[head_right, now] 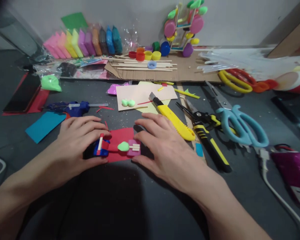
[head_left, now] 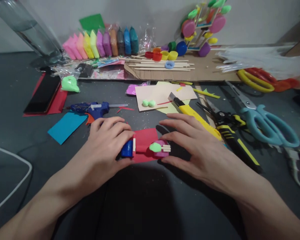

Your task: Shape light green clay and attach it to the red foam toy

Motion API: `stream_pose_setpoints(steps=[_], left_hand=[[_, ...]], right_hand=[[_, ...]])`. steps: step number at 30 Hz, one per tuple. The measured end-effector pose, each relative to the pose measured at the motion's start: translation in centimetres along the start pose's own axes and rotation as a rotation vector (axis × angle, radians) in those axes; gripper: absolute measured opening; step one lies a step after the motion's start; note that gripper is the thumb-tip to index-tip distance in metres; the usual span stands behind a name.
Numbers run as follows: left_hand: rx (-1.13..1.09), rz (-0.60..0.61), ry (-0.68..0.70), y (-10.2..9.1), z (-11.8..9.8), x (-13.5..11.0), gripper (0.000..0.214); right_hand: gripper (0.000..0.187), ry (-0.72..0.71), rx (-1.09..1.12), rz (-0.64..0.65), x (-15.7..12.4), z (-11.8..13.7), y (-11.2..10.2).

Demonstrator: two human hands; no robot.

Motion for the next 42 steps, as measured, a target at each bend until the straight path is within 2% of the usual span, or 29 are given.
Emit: stream_pose_setpoints(steps=[3,6,11,14,22,27,30,33,37,39,42], left_hand=[[-0.008,0.019,-0.024,0.5,0.1,0.2,0.028],[-0.018,-0.002,-0.075,0.4,0.4,0.5,0.022],[-0.056,-0.027,-0.117,0.3,0.6,0.7,0.024],[-0.060,-0.039,-0.112,0.4,0.4,0.7,0.028],[-0.108,-0.058,-0.115,0.4,0.2,0.6,0.028],[-0.141,-0.069,-0.126,0.2,0.2,0.6,0.026],[-0.167,-0.083,-0.131,0.2,0.4,0.6,0.025],[-0.207,-0.107,-0.139,0.3,0.8,0.6,0.027],[-0.299,-0.167,-0.145,-0.5,1.6,0.6,0.047],[-0.353,-0.228,-0.161,-1.4,2.1,0.4,0.050],[-0.422,-0.358,-0.212,-2.9,3.0,0.0,0.036]], right_hand=[[0.022,-0.004,-0.012,-0.030,0.3,0.2,0.3],[0.023,0.004,-0.028,-0.086,0.4,0.1,0.3],[0.037,0.020,0.022,-0.171,0.5,-0.1,-0.1],[0.035,-0.014,0.037,-0.242,0.8,0.4,-0.6],[0.016,-0.096,0.020,-0.239,2.1,1.9,-0.2],[0.020,-0.078,0.053,-0.270,2.2,2.0,-0.6],[0.027,-0.026,0.075,-0.345,1.7,1.2,-1.6],[0.020,0.111,0.064,-0.492,0.5,-0.4,-3.4],[0.018,0.300,0.015,-0.666,-1.6,-1.8,-6.5],[0.017,0.321,-0.013,-0.648,-1.8,-1.6,-7.8],[0.016,0.265,-0.062,-0.476,-0.5,-1.1,-8.3]])
Point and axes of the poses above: each hand's wrist, its own x-axis towards the middle knuckle, its own y-axis out of the palm, z = x × y, the point moved 8 cm from there along x, towards the middle knuckle, and after that the axes turned 2 degrees about -z, right-handed, at the moved point
